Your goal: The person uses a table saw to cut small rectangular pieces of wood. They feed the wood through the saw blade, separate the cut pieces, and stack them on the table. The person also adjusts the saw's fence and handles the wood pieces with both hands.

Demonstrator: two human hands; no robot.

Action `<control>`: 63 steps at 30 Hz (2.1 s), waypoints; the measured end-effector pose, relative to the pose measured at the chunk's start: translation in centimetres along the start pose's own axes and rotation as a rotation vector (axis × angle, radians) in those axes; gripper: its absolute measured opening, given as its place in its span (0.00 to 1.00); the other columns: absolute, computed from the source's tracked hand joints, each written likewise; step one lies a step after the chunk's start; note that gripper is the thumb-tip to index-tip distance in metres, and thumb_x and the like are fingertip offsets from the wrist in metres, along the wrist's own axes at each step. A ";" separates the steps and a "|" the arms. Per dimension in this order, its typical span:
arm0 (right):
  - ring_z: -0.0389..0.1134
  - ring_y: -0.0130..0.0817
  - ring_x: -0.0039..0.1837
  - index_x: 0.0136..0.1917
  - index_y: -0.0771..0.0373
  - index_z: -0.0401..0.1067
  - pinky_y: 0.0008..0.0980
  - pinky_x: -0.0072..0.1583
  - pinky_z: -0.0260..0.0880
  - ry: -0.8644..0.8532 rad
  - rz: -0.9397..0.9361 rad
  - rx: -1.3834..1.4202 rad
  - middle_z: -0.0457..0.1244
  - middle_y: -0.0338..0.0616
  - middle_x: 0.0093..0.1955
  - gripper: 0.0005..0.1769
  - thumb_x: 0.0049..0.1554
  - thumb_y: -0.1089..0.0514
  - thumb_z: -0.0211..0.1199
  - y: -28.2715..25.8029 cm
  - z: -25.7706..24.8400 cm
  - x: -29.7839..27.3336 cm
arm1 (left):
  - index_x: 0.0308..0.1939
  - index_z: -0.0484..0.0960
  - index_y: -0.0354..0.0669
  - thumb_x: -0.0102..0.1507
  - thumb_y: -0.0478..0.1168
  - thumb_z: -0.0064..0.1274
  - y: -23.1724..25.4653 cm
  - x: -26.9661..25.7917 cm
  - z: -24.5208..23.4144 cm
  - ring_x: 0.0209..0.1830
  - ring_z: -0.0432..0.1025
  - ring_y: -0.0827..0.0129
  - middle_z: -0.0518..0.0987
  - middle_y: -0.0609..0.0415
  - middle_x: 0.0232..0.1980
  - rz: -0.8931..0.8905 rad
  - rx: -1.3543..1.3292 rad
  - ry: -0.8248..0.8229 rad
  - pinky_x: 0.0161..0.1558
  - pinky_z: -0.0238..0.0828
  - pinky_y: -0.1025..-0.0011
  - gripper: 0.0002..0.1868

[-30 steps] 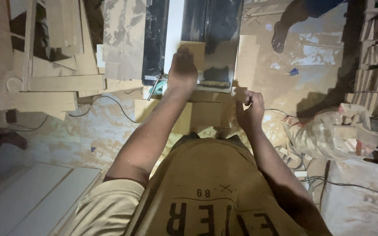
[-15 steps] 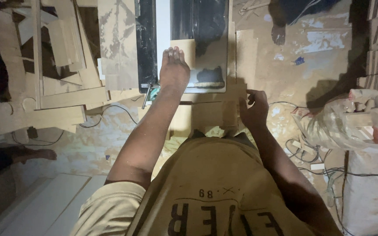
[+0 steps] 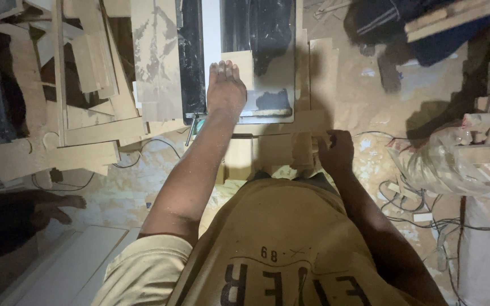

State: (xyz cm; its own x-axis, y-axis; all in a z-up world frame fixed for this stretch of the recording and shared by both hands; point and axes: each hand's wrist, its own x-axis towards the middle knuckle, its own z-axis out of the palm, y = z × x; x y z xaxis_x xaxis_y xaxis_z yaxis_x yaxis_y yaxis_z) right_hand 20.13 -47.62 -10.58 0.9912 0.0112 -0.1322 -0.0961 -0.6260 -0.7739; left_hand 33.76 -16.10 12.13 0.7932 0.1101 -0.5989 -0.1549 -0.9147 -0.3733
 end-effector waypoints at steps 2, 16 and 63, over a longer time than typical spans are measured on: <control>0.72 0.49 0.54 0.70 0.63 0.75 0.51 0.57 0.75 -0.027 0.033 -0.034 0.63 0.48 0.56 0.18 0.69 0.59 0.72 0.5 0.1 0.0 | 0.90 0.54 0.28 0.78 0.32 0.46 -0.1 -0.4 -0.4 0.96 0.47 0.50 0.56 0.32 0.94 -0.001 0.000 -0.006 0.93 0.26 0.44 0.37; 0.77 0.59 0.60 0.70 0.65 0.76 0.58 0.60 0.80 -0.153 0.133 -0.198 0.65 0.54 0.57 0.21 0.69 0.53 0.72 8.1 1.8 -1.4 | 0.91 0.55 0.32 0.81 0.34 0.38 -0.8 0.6 -0.3 0.96 0.49 0.52 0.59 0.37 0.94 -0.009 -0.008 0.055 0.93 0.25 0.41 0.33; 0.76 0.58 0.62 0.74 0.65 0.76 0.56 0.67 0.76 -0.335 0.503 -0.287 0.64 0.59 0.76 0.31 0.67 0.43 0.72 10.7 2.7 -4.3 | 0.94 0.44 0.43 0.79 0.35 0.30 -3.4 7.7 0.9 0.96 0.45 0.38 0.45 0.51 0.97 -0.001 0.111 0.096 0.88 0.28 0.26 0.37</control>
State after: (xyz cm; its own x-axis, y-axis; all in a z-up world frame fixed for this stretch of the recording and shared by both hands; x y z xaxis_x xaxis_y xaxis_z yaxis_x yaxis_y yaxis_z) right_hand 14.59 -52.28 -20.01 0.7452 -0.1237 -0.6553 -0.4653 -0.8004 -0.3780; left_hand 39.88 -11.85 8.17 0.8455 0.0683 -0.5297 -0.2139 -0.8654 -0.4531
